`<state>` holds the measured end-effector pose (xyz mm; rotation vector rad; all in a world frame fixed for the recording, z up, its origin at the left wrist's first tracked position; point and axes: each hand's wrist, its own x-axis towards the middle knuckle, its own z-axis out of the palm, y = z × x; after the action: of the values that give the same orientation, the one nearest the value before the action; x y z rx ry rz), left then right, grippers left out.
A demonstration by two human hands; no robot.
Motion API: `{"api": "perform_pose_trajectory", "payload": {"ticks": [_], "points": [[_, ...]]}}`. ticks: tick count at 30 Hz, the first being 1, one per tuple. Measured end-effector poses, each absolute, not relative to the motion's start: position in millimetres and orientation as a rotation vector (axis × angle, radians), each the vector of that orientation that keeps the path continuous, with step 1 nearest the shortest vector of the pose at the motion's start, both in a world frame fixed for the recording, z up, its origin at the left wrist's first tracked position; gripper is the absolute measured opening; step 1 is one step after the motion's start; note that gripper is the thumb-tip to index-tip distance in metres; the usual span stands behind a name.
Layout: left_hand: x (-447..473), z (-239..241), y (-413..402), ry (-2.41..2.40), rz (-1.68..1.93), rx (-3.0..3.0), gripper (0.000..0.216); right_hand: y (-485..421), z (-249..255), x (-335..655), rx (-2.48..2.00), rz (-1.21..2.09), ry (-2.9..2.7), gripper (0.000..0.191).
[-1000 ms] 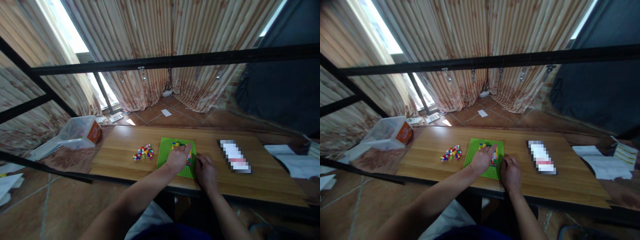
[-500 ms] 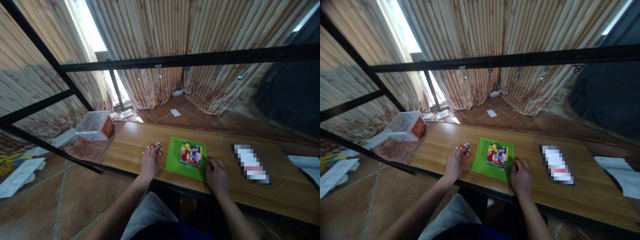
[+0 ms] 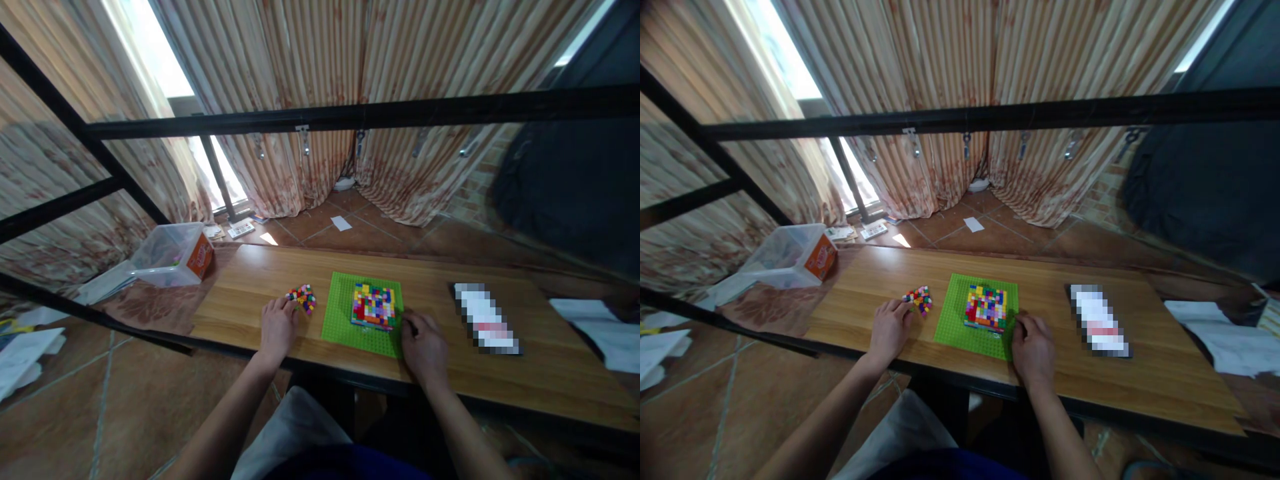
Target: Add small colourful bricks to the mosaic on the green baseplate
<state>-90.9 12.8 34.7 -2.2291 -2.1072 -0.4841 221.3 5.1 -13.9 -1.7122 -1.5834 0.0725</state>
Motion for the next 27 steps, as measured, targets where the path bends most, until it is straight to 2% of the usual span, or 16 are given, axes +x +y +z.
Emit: {"api": "perform_pose_trajectory", "payload": {"ticks": [7,11,16,19,23,27], "points": [[-84.9,38.4,13.6,-2.112,-0.567,-2.254,0.014,6.9,-14.1,221.2,-1.705,0.098,-1.588,0.028],[-66.9,45.4,13.6,-2.151,-0.855,-2.314,0.009,7.6,-14.5,221.2,-1.688,0.101,-1.586,0.026],[-35.0,55.3,15.2,-1.995,-1.231,-2.534,0.021,8.0,-13.3,220.3,-1.703,0.102,-1.575,0.027],[-17.5,60.6,18.0,-1.933,-1.332,-2.63,0.019,7.9,-12.3,219.9,-1.71,0.113,-1.579,0.027],[2.9,65.4,23.8,-1.901,-1.37,-2.711,0.016,7.6,-11.8,219.3,-1.713,0.112,-1.571,0.026],[22.5,67.8,31.7,-1.842,-1.197,-2.754,0.019,7.6,-11.6,218.9,-1.703,0.117,-1.567,0.027]]}}
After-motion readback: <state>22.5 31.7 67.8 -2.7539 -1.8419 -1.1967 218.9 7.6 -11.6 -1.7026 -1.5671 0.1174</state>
